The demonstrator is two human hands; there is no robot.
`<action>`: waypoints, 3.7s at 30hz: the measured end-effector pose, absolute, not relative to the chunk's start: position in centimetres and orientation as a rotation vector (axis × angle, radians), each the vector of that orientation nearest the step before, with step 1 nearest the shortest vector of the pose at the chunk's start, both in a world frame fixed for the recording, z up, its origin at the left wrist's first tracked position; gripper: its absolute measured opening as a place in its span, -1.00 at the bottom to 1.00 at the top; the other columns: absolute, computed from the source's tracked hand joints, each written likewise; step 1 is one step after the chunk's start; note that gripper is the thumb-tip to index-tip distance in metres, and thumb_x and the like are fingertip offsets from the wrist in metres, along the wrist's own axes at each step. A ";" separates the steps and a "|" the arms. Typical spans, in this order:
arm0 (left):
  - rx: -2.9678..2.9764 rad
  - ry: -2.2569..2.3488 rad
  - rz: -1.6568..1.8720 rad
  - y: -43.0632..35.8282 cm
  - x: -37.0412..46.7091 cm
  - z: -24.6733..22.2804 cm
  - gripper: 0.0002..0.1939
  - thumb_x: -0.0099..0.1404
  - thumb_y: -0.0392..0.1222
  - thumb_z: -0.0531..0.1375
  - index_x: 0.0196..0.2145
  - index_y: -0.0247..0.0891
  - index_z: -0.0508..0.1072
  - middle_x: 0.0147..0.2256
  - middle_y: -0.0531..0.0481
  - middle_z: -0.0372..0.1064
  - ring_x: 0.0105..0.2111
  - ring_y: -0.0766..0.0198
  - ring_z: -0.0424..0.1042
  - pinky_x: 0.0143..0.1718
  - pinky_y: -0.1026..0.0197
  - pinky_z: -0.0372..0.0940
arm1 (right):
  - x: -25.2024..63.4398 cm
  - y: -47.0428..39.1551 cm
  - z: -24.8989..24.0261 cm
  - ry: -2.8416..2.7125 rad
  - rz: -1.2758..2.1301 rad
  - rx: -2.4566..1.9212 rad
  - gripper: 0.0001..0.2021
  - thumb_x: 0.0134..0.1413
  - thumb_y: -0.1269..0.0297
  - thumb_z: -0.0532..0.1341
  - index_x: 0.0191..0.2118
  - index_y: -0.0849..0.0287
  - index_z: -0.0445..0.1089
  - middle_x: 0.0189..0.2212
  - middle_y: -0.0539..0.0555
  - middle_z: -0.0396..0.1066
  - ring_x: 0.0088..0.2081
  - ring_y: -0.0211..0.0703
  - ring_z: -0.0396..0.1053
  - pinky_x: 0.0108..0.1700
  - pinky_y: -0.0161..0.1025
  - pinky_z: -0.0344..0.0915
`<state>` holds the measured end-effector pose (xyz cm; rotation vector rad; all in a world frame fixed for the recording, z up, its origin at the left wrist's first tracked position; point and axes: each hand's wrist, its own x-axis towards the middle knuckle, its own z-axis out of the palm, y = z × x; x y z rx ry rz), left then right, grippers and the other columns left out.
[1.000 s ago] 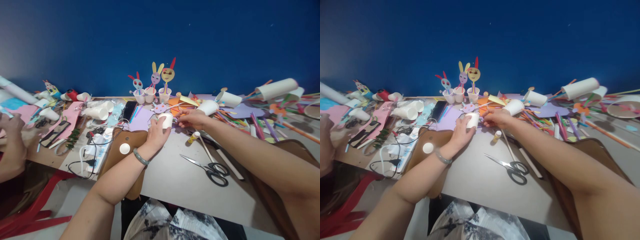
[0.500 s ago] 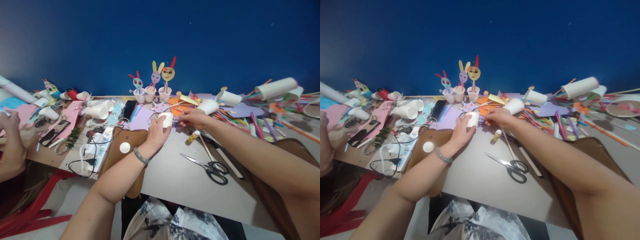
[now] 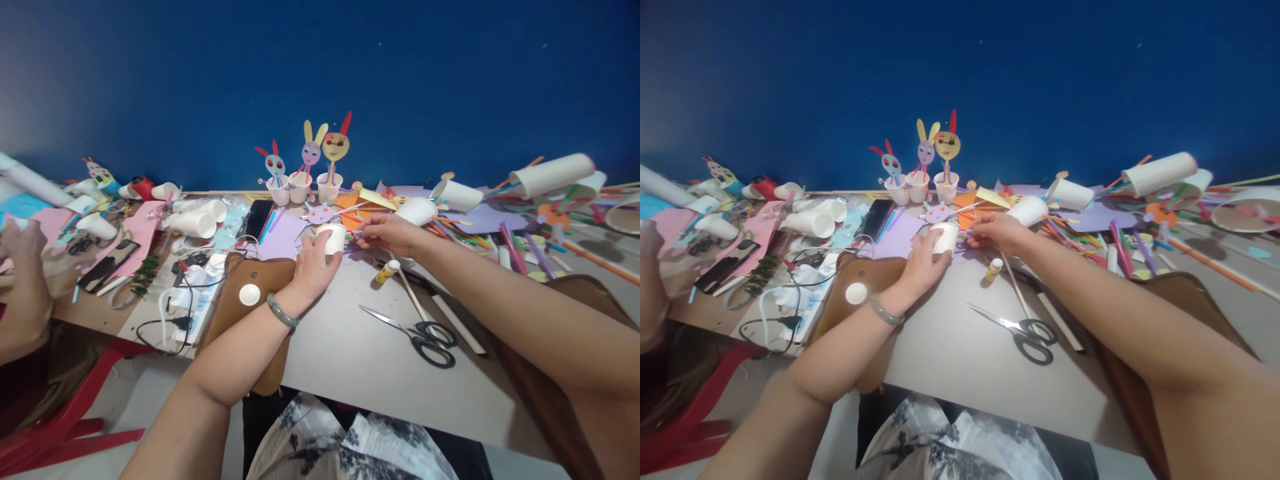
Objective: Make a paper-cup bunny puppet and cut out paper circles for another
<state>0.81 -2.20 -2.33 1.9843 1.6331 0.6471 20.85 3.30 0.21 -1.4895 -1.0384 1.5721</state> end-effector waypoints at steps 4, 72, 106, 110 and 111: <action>1.983 1.627 0.639 -2.2 0.8 -2.2 -0.41 0.42 -0.05 0.16 0.35 -0.13 0.24 0.05 -0.23 0.24 0.01 -0.05 0.42 0.16 -0.10 0.34 | 20.4 3.2 0.0 -0.994 1.571 -1.512 -0.74 0.09 0.69 0.34 -0.43 0.23 0.37 -0.57 0.03 0.50 -0.54 -0.32 0.49 -0.41 -0.40 0.55; 1.249 0.597 1.138 -2.4 -0.1 -2.6 -0.14 -0.02 0.16 0.54 0.13 -0.21 0.36 0.18 -0.26 0.45 0.17 -0.07 0.47 0.13 -0.04 0.40 | 19.8 -7.8 3.7 -1.684 0.637 -1.299 -0.90 0.07 0.27 0.34 -0.35 0.05 0.40 -0.38 0.06 0.49 -0.34 -0.07 0.53 -0.24 -0.18 0.48; 1.325 0.585 1.109 -3.8 -0.3 -1.9 -0.11 -0.02 0.14 0.55 0.16 -0.17 0.30 0.14 -0.24 0.47 0.15 -0.10 0.50 0.15 -0.08 0.40 | 20.1 -7.9 4.3 -1.642 0.827 -1.289 -0.74 0.18 0.06 0.34 -0.44 0.07 0.42 -0.63 -0.03 0.38 -0.60 -0.27 0.33 -0.54 -0.30 0.26; 1.312 0.558 1.112 -3.7 -0.2 -1.9 -0.16 0.00 0.13 0.54 0.13 -0.16 0.31 0.15 -0.23 0.47 0.16 -0.10 0.49 0.15 -0.08 0.41 | 20.1 -7.7 4.0 -1.587 0.845 -1.287 -0.72 0.12 0.01 0.38 -0.44 0.08 0.45 -0.59 -0.01 0.42 -0.59 -0.25 0.35 -0.55 -0.29 0.30; 1.305 0.562 1.115 -3.6 -0.2 -1.9 -0.17 0.01 0.13 0.53 0.13 -0.16 0.31 0.15 -0.23 0.47 0.16 -0.10 0.49 0.15 -0.08 0.42 | 20.2 -7.7 3.9 -1.564 0.877 -1.277 -0.72 0.10 -0.01 0.39 -0.42 0.08 0.47 -0.58 0.00 0.43 -0.58 -0.24 0.37 -0.54 -0.29 0.33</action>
